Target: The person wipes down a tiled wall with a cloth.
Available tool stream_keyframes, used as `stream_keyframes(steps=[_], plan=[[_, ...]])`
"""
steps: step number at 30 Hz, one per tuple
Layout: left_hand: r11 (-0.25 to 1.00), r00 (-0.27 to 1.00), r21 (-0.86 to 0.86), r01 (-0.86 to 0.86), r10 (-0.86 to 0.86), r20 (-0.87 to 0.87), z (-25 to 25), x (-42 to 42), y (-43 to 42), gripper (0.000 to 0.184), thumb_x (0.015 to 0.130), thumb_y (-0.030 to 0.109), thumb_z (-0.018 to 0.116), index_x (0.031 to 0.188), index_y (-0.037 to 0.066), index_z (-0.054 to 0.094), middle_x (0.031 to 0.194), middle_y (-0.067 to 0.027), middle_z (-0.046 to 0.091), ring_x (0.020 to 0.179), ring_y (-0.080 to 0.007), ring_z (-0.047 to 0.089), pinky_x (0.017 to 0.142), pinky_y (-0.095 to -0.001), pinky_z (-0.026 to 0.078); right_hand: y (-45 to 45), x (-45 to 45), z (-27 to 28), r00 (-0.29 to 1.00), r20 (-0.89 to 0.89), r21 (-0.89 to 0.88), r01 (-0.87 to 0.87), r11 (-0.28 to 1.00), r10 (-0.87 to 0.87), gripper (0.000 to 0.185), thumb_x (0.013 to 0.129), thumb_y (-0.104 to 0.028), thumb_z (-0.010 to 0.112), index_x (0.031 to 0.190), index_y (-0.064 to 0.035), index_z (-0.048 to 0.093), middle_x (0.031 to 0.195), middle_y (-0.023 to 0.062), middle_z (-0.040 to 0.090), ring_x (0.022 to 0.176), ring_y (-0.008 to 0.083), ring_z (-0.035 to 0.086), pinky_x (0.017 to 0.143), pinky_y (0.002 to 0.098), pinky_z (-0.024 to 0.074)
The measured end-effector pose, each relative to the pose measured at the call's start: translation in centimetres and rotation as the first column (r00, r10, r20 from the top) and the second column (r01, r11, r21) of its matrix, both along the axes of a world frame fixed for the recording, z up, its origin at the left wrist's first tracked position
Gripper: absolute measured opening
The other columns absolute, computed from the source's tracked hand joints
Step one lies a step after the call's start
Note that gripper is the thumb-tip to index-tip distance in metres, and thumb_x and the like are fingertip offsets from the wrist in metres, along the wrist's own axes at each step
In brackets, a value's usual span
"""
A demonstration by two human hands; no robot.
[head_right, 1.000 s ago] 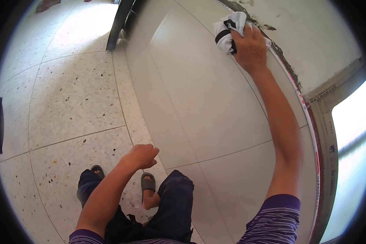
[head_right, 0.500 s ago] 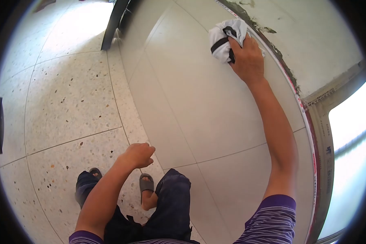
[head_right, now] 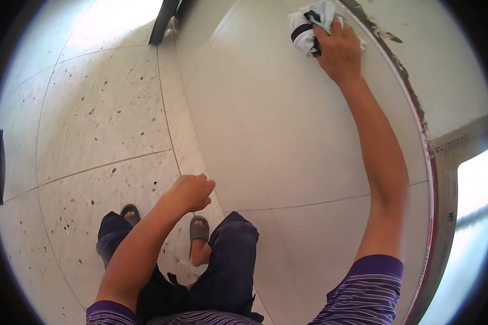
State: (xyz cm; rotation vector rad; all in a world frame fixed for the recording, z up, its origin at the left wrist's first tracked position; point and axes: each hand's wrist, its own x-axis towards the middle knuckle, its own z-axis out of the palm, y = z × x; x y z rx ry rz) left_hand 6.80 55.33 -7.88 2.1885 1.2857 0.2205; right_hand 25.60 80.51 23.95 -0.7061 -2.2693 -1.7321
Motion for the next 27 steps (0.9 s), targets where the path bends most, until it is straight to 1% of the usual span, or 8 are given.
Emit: stream_keyframes(steps=[3,6,10,12,14,18,22,27], plan=[[0.999,0.997,0.032,-0.014,0.011,0.076,0.1,0.2,-0.3,0.023,0.087,0.021,0.071,0.100,0.003,0.069,0.102,-0.0189,0.071,0.099,-0.0362,0.071,0.084,-0.0465,0.058,1.7,-0.3,-6.5,0.999,0.018,-0.061,0.028,0.998,-0.027,0.036,0.080,-0.017,0.074,0.116,-0.0220,0.072,0.133,0.0135,0.060,0.115,0.0376,0.057,0.094,0.0480,0.0498],[0.999,1.000,-0.027,-0.026,0.026,-0.005,-0.1,-0.7,-1.0,0.019,0.087,0.017,0.070,0.100,0.004,0.069,0.103,-0.0185,0.071,0.099,-0.0350,0.072,0.082,-0.0459,0.058,1.2,0.0,-15.1,1.000,0.017,-0.149,-0.008,0.989,0.011,0.018,0.086,-0.016,0.067,0.101,-0.0195,0.076,0.137,0.0131,0.060,0.121,0.0402,0.056,0.101,0.0519,0.0473],[0.998,0.997,-0.051,-0.034,0.030,-0.074,-0.2,-0.7,-1.4,0.018,0.087,0.015,0.069,0.101,0.004,0.070,0.104,-0.0177,0.071,0.099,-0.0338,0.073,0.082,-0.0438,0.059,-2.9,3.0,-26.9,0.995,0.029,-0.378,-0.074,0.923,0.092,0.012,0.086,-0.022,0.068,0.092,-0.0151,0.077,0.138,0.0147,0.059,0.123,0.0415,0.055,0.104,0.0572,0.0443],[0.997,1.000,-0.080,0.010,-0.011,-0.007,0.5,-0.6,-1.5,0.017,0.087,0.012,0.068,0.102,0.004,0.071,0.105,-0.0163,0.072,0.099,-0.0329,0.073,0.083,-0.0426,0.059,-6.6,5.1,-31.3,0.987,0.160,-0.584,0.075,0.808,0.024,0.014,0.088,-0.021,0.066,0.096,-0.0159,0.077,0.143,0.0177,0.055,0.132,0.0420,0.050,0.109,0.0603,0.0397],[0.999,1.000,-0.054,-0.001,0.001,0.012,0.4,-0.5,-1.6,0.017,0.087,0.011,0.068,0.102,0.004,0.071,0.104,-0.0161,0.072,0.099,-0.0326,0.073,0.083,-0.0424,0.059,-9.1,6.3,-34.5,0.966,0.239,-0.630,0.080,0.772,0.095,0.012,0.085,-0.021,0.067,0.092,-0.0147,0.075,0.143,0.0185,0.055,0.131,0.0422,0.050,0.108,0.0590,0.0403],[0.999,0.999,-0.010,-0.039,0.039,0.023,0.1,-0.5,-1.8,0.016,0.086,0.009,0.067,0.101,0.005,0.072,0.103,-0.0162,0.072,0.098,-0.0321,0.073,0.081,-0.0424,0.059,-8.3,4.9,-36.2,0.963,0.258,-0.686,0.125,0.716,0.079,0.012,0.084,-0.021,0.067,0.091,-0.0143,0.075,0.142,0.0187,0.056,0.130,0.0423,0.051,0.106,0.0578,0.0414],[0.997,0.998,-0.069,-0.031,0.035,0.053,0.0,-0.1,-1.4,0.015,0.086,0.008,0.068,0.100,0.005,0.072,0.103,-0.0165,0.072,0.099,-0.0324,0.073,0.081,-0.0418,0.059,-1.5,1.8,-36.2,0.977,0.203,-0.582,0.066,0.811,0.066,0.012,0.084,-0.018,0.067,0.092,-0.0143,0.075,0.140,0.0172,0.057,0.127,0.0405,0.052,0.103,0.0557,0.0431],[0.997,0.998,-0.055,-0.055,0.057,0.030,0.2,0.4,-1.0,0.014,0.084,0.008,0.070,0.098,0.005,0.072,0.102,-0.0154,0.072,0.098,-0.0326,0.073,0.082,-0.0420,0.059,5.8,-2.6,-28.7,0.993,0.102,-0.385,-0.010,0.923,0.053,0.009,0.085,-0.020,0.067,0.086,-0.0156,0.075,0.136,0.0130,0.060,0.120,0.0369,0.055,0.099,0.0533,0.0447]])
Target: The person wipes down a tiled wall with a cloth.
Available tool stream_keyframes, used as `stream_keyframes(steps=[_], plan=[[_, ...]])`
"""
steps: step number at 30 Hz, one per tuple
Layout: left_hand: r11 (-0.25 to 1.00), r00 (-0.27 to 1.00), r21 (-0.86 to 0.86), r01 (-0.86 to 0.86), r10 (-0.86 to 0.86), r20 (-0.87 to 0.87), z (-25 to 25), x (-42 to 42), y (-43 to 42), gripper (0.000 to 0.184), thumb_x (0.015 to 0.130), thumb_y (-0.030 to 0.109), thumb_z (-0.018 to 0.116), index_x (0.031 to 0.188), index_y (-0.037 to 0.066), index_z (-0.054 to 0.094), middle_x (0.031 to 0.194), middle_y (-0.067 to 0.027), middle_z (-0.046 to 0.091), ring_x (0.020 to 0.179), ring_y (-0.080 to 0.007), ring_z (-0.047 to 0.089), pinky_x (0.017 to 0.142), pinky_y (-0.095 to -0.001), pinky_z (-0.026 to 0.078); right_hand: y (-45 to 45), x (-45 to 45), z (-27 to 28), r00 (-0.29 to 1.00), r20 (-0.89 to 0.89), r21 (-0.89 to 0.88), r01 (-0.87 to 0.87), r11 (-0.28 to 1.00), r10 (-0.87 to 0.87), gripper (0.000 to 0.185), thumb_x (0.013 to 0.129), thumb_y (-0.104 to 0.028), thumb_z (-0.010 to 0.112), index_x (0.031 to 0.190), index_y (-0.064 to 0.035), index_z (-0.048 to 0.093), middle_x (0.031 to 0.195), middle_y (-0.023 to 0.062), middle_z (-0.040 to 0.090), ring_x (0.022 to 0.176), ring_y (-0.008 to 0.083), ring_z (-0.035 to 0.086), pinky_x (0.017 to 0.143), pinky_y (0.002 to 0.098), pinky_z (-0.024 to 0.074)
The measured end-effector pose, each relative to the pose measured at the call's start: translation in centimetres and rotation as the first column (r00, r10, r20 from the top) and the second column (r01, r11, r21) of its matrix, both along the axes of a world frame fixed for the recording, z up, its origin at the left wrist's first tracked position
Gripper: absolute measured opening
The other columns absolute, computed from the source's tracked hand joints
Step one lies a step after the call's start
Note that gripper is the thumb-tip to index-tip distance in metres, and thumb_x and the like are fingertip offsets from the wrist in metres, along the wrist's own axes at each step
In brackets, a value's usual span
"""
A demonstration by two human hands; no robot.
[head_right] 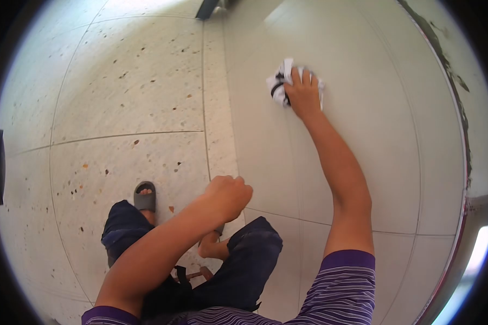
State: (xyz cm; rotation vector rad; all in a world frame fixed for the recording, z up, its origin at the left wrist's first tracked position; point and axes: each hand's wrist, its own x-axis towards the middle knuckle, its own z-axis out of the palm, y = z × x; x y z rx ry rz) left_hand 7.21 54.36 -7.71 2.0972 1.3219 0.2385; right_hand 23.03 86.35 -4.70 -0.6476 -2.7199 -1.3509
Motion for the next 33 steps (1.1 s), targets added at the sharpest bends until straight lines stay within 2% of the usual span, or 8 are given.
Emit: stream_keyframes(steps=[9,13,18,23,27,29,31,33], plan=[[0.998,0.999,0.056,0.014,-0.012,-0.036,-0.5,0.4,-0.1,0.013,0.083,0.007,0.071,0.095,0.007,0.076,0.100,-0.0154,0.073,0.095,-0.0304,0.075,0.076,-0.0393,0.060,1.7,-1.1,26.2,0.992,-0.100,0.434,0.112,0.894,-0.076,0.030,0.082,-0.017,0.072,0.112,-0.0227,0.071,0.136,0.0104,0.060,0.118,0.0344,0.060,0.096,0.0470,0.0506],[0.998,0.999,0.059,0.017,-0.015,-0.032,-0.2,0.8,-0.2,0.013,0.083,0.007,0.071,0.095,0.007,0.076,0.100,-0.0152,0.073,0.094,-0.0305,0.075,0.076,-0.0391,0.060,1.9,-1.1,30.9,0.989,-0.138,0.542,0.114,0.833,-0.045,0.039,0.078,-0.019,0.078,0.116,-0.0240,0.069,0.136,0.0098,0.059,0.118,0.0332,0.060,0.095,0.0457,0.0512],[0.998,1.000,0.057,0.017,-0.017,-0.002,-0.8,1.1,-0.2,0.014,0.084,0.014,0.072,0.094,0.005,0.071,0.096,-0.0157,0.072,0.093,-0.0343,0.073,0.079,-0.0448,0.059,3.8,-2.3,26.0,0.981,-0.183,0.476,0.144,0.868,-0.063,0.028,0.083,-0.020,0.072,0.111,-0.0230,0.072,0.136,0.0087,0.060,0.121,0.0370,0.057,0.098,0.0513,0.0481],[0.999,1.000,0.047,-0.003,0.005,-0.029,-1.1,0.5,-0.7,0.011,0.083,0.012,0.071,0.092,0.005,0.071,0.094,-0.0151,0.072,0.090,-0.0336,0.074,0.076,-0.0435,0.059,3.2,-1.4,14.6,0.988,-0.154,0.348,0.071,0.935,-0.017,0.014,0.090,-0.022,0.064,0.099,-0.0221,0.075,0.139,0.0104,0.060,0.123,0.0380,0.056,0.102,0.0530,0.0456],[0.997,1.000,0.077,-0.013,0.015,-0.024,-1.1,-0.2,-1.0,0.011,0.083,0.011,0.071,0.092,0.005,0.071,0.095,-0.0150,0.072,0.091,-0.0332,0.074,0.075,-0.0433,0.059,-1.6,1.5,4.4,0.996,-0.086,0.145,-0.004,0.989,0.017,0.012,0.090,-0.022,0.064,0.093,-0.0172,0.075,0.139,0.0131,0.060,0.127,0.0393,0.054,0.104,0.0558,0.0439],[0.997,1.000,0.077,-0.013,0.015,-0.023,-1.1,-0.4,-1.0,0.011,0.083,0.011,0.071,0.092,0.005,0.071,0.095,-0.0149,0.072,0.091,-0.0331,0.074,0.075,-0.0433,0.060,-5.1,4.3,-0.1,0.999,0.020,-0.059,0.032,0.998,-0.030,0.018,0.089,-0.019,0.065,0.103,-0.0170,0.076,0.144,0.0169,0.056,0.131,0.0409,0.051,0.107,0.0575,0.0418],[0.997,1.000,0.082,-0.015,0.017,-0.020,-0.8,-0.5,-0.9,0.011,0.083,0.011,0.071,0.092,0.005,0.071,0.094,-0.0148,0.072,0.091,-0.0331,0.074,0.076,-0.0434,0.060,-9.0,5.4,-1.0,0.987,0.158,-0.233,0.051,0.971,-0.014,0.018,0.085,-0.017,0.067,0.101,-0.0161,0.076,0.144,0.0189,0.055,0.132,0.0419,0.051,0.107,0.0583,0.0412],[0.999,1.000,0.042,0.012,-0.011,-0.027,-0.6,-0.6,-0.6,0.012,0.084,0.012,0.071,0.094,0.005,0.071,0.097,-0.0154,0.073,0.094,-0.0332,0.074,0.077,-0.0435,0.060,-9.6,5.3,0.2,0.988,0.154,-0.217,0.044,0.975,-0.010,0.014,0.085,-0.018,0.067,0.095,-0.0154,0.076,0.142,0.0189,0.057,0.130,0.0419,0.052,0.107,0.0584,0.0418]])
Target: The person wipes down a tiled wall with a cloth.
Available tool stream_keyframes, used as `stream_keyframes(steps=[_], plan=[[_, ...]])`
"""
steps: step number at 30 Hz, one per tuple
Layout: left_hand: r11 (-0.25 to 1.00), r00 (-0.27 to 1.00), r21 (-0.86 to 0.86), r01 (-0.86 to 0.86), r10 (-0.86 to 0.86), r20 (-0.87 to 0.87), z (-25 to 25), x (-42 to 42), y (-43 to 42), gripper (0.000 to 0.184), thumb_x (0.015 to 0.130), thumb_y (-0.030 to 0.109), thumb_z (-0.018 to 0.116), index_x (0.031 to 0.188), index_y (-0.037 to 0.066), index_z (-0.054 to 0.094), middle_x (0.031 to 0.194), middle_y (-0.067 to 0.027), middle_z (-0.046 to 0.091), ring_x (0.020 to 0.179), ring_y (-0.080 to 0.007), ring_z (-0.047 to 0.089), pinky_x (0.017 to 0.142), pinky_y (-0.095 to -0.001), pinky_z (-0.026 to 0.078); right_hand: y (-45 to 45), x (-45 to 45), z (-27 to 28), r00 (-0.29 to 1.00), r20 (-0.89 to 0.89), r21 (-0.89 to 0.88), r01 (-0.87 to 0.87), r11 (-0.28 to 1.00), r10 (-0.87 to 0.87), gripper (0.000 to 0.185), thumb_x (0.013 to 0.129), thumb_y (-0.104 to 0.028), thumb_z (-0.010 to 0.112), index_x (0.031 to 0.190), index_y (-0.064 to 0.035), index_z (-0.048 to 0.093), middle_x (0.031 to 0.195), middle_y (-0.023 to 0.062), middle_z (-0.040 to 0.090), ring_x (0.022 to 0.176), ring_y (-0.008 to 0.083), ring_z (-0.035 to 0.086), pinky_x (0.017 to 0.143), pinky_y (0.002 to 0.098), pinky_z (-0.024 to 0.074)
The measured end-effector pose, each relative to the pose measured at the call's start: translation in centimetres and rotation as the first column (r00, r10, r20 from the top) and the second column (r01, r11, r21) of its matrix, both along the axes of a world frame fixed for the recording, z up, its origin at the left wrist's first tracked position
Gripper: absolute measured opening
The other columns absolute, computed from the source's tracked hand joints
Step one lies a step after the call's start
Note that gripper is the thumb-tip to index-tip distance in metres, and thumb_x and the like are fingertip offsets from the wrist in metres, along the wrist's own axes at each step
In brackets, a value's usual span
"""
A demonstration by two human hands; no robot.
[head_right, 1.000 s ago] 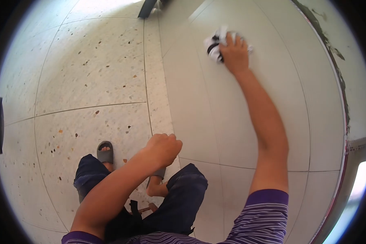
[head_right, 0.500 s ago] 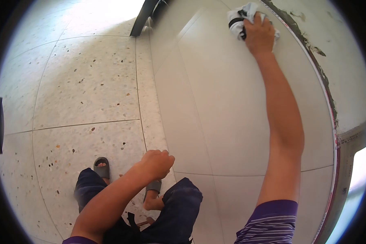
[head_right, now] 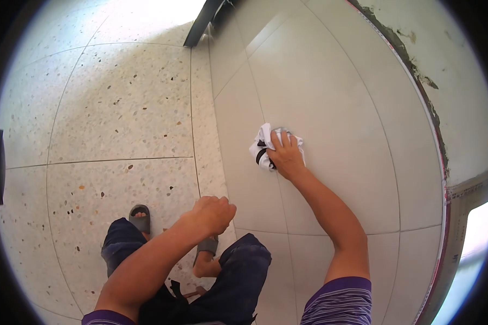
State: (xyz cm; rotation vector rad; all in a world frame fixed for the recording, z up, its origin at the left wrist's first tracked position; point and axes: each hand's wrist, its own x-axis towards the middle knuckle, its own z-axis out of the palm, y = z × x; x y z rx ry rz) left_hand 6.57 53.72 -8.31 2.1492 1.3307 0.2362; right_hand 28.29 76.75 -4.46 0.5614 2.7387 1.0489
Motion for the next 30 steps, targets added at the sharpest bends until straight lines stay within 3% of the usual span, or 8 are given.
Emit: stream_keyframes(steps=[4,8,10,12,16,21,25,30], plan=[[1.000,1.000,-0.020,0.017,-0.018,-0.002,-0.2,0.3,0.5,0.014,0.084,0.011,0.071,0.096,0.005,0.071,0.100,-0.0157,0.072,0.096,-0.0339,0.074,0.079,-0.0435,0.060,4.1,-1.0,5.7,0.996,-0.091,0.148,0.008,0.989,0.005,0.014,0.084,-0.018,0.069,0.096,-0.0140,0.075,0.142,0.0200,0.057,0.127,0.0428,0.055,0.107,0.0584,0.0424],[0.999,1.000,-0.041,0.020,-0.020,0.018,-0.2,0.6,1.5,0.013,0.082,0.009,0.071,0.094,0.004,0.071,0.099,-0.0158,0.072,0.095,-0.0345,0.074,0.079,-0.0440,0.059,11.8,-4.7,16.8,0.991,-0.130,0.500,0.030,0.865,0.040,0.021,0.091,-0.019,0.064,0.110,-0.0192,0.074,0.136,0.0162,0.060,0.123,0.0401,0.057,0.103,0.0540,0.0454],[0.999,0.999,-0.029,0.017,-0.016,0.042,-0.6,1.0,1.8,0.012,0.082,0.009,0.071,0.093,0.004,0.071,0.097,-0.0156,0.072,0.093,-0.0344,0.074,0.078,-0.0439,0.059,13.6,-7.5,21.8,0.979,-0.204,0.568,0.130,0.813,-0.014,0.023,0.091,-0.018,0.064,0.112,-0.0196,0.073,0.133,0.0132,0.061,0.117,0.0372,0.060,0.099,0.0509,0.0474],[1.000,0.999,0.003,0.012,-0.012,0.046,-1.1,1.5,2.1,0.009,0.081,0.008,0.071,0.090,0.005,0.071,0.092,-0.0151,0.071,0.090,-0.0331,0.074,0.075,-0.0436,0.059,16.3,-8.9,23.7,0.962,-0.245,0.668,0.074,0.740,0.125,0.026,0.089,-0.016,0.065,0.113,-0.0210,0.073,0.131,0.0114,0.062,0.113,0.0357,0.061,0.095,0.0491,0.0484],[1.000,0.998,0.003,-0.012,0.012,0.055,-1.3,1.6,2.0,0.007,0.080,0.007,0.071,0.088,0.005,0.070,0.089,-0.0144,0.071,0.088,-0.0321,0.074,0.073,-0.0434,0.058,17.6,-10.5,19.1,0.958,-0.285,0.604,0.210,0.769,-0.038,0.034,0.087,-0.016,0.066,0.119,-0.0232,0.070,0.137,0.0115,0.058,0.119,0.0357,0.058,0.100,0.0477,0.0484],[0.997,0.998,0.055,-0.049,0.047,0.048,-1.1,1.1,1.1,0.004,0.080,0.006,0.071,0.083,0.006,0.069,0.088,-0.0132,0.070,0.083,-0.0294,0.073,0.070,-0.0408,0.058,16.7,-8.8,3.1,0.959,-0.278,0.421,0.065,0.905,0.061,0.016,0.089,-0.021,0.064,0.100,-0.0202,0.076,0.138,0.0100,0.060,0.124,0.0373,0.055,0.103,0.0554,0.0437],[0.998,0.998,0.033,-0.060,0.059,0.028,-1.0,0.6,0.6,0.005,0.080,0.007,0.071,0.084,0.007,0.070,0.088,-0.0128,0.070,0.082,-0.0281,0.073,0.069,-0.0399,0.058,10.1,-5.4,-8.2,0.974,-0.222,0.210,0.008,0.978,0.040,0.014,0.085,-0.022,0.066,0.091,-0.0155,0.076,0.136,0.0120,0.060,0.123,0.0383,0.055,0.103,0.0559,0.0434],[0.992,0.995,0.081,-0.098,0.095,0.043,-1.0,0.4,0.2,0.007,0.080,0.007,0.072,0.087,0.007,0.072,0.088,-0.0115,0.071,0.086,-0.0275,0.073,0.071,-0.0388,0.058,-2.0,1.9,-17.4,0.987,-0.161,-0.093,-0.022,0.995,0.007,0.013,0.084,-0.021,0.067,0.083,-0.0113,0.076,0.137,0.0154,0.059,0.128,0.0411,0.052,0.106,0.0592,0.0411]])
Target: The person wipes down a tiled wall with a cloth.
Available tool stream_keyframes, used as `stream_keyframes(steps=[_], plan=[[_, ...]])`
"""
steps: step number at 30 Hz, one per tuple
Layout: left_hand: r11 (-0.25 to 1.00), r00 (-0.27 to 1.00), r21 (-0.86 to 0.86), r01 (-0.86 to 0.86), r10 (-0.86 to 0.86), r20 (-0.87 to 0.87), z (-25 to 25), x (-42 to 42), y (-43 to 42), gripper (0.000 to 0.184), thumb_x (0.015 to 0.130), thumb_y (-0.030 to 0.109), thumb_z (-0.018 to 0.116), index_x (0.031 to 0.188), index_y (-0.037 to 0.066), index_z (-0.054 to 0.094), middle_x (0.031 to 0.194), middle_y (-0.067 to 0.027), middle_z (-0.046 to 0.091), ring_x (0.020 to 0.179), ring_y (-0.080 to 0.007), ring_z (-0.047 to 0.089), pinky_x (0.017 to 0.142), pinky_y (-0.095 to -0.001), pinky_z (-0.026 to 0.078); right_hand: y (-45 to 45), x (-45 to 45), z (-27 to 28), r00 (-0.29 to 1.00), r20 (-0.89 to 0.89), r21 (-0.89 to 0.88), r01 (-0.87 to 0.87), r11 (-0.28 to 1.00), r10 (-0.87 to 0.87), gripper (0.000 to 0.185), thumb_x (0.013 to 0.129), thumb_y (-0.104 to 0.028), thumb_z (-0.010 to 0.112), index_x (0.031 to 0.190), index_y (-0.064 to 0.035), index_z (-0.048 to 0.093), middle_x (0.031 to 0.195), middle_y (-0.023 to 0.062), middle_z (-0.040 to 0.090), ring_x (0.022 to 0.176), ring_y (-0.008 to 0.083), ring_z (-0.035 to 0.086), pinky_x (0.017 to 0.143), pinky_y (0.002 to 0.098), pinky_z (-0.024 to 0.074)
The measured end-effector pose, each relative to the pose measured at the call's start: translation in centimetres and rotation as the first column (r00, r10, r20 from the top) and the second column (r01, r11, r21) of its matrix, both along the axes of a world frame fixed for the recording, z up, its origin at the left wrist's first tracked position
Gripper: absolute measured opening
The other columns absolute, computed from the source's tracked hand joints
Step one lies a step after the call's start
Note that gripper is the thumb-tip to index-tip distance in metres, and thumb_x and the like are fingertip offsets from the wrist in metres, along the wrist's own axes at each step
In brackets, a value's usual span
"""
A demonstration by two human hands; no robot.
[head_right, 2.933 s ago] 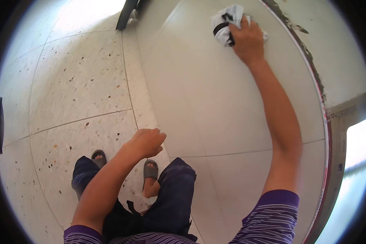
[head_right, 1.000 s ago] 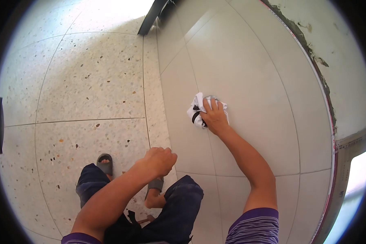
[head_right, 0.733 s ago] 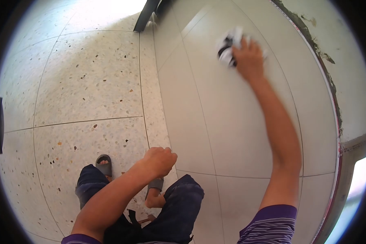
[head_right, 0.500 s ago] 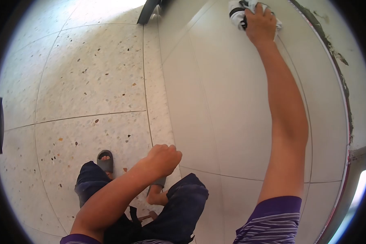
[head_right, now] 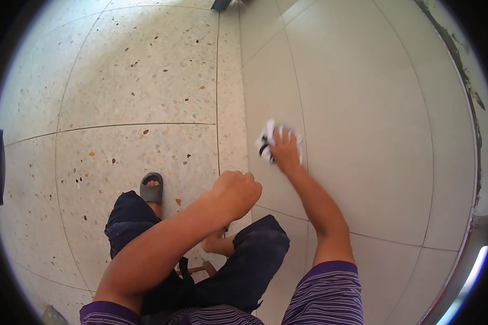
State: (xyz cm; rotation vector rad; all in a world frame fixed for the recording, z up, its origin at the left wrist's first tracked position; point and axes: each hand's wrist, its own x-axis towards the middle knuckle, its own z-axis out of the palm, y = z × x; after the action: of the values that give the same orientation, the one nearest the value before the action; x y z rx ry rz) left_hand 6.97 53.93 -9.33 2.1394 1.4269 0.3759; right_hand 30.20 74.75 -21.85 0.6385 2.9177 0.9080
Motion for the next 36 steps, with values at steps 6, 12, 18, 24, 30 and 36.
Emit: stream_keyframes(steps=[6,12,18,24,30,36], plan=[[0.998,0.999,-0.039,0.045,-0.045,0.020,0.4,-0.5,0.2,0.006,0.080,0.008,0.072,0.087,0.007,0.074,0.092,-0.0112,0.072,0.089,-0.0276,0.073,0.074,-0.0395,0.058,-4.3,2.4,-1.0,0.984,0.176,-0.193,0.032,0.981,0.003,0.014,0.085,-0.022,0.067,0.085,-0.0119,0.077,0.137,0.0168,0.059,0.127,0.0420,0.052,0.105,0.0590,0.0422],[0.999,0.999,-0.040,0.015,-0.017,-0.046,0.0,-0.2,0.5,0.007,0.078,0.008,0.074,0.085,0.008,0.073,0.091,-0.0096,0.071,0.089,-0.0255,0.072,0.072,-0.0358,0.056,10.0,-5.3,1.4,1.000,0.005,0.194,-0.002,0.981,0.001,0.013,0.085,-0.022,0.066,0.088,-0.0130,0.075,0.134,0.0150,0.061,0.120,0.0389,0.056,0.101,0.0562,0.0449],[0.999,0.991,-0.028,0.026,-0.030,-0.127,0.5,-0.4,1.2,0.008,0.077,0.010,0.076,0.084,0.010,0.072,0.089,-0.0079,0.069,0.086,-0.0226,0.071,0.069,-0.0330,0.055,12.7,-9.0,2.2,0.996,-0.048,0.213,0.085,0.973,-0.077,0.010,0.085,-0.019,0.066,0.089,-0.0147,0.075,0.131,0.0124,0.061,0.121,0.0373,0.054,0.101,0.0521,0.0422],[0.997,0.989,-0.039,0.062,-0.067,-0.134,0.3,-1.2,0.5,0.015,0.075,0.012,0.077,0.088,0.008,0.072,0.090,-0.0084,0.069,0.086,-0.0225,0.070,0.070,-0.0333,0.055,4.9,-2.8,-7.3,0.992,0.116,-0.100,0.057,0.993,-0.045,0.015,0.086,-0.019,0.065,0.094,-0.0135,0.076,0.139,0.0196,0.059,0.128,0.0412,0.053,0.107,0.0555,0.0401],[0.979,0.972,-0.161,0.125,-0.153,-0.176,0.1,-3.3,0.7,0.046,0.063,0.035,0.091,0.091,0.005,0.069,0.089,-0.0064,0.065,0.084,-0.0204,0.068,0.069,-0.0324,0.051,6.3,-3.0,-12.8,0.993,0.117,-0.179,0.013,0.984,0.009,0.012,0.084,-0.019,0.069,0.091,-0.0140,0.077,0.133,0.0209,0.059,0.124,0.0420,0.052,0.107,0.0549,0.0392],[0.979,0.956,-0.199,0.053,-0.107,-0.272,-0.6,-4.1,0.1,0.058,0.061,0.045,0.092,0.095,0.005,0.068,0.090,-0.0053,0.064,0.085,-0.0195,0.065,0.069,-0.0319,0.049,12.5,-8.6,-14.7,0.993,0.042,-0.048,0.111,0.993,-0.109,0.020,0.084,-0.016,0.068,0.103,-0.0150,0.073,0.127,0.0182,0.058,0.113,0.0369,0.057,0.103,0.0485,0.0432]])
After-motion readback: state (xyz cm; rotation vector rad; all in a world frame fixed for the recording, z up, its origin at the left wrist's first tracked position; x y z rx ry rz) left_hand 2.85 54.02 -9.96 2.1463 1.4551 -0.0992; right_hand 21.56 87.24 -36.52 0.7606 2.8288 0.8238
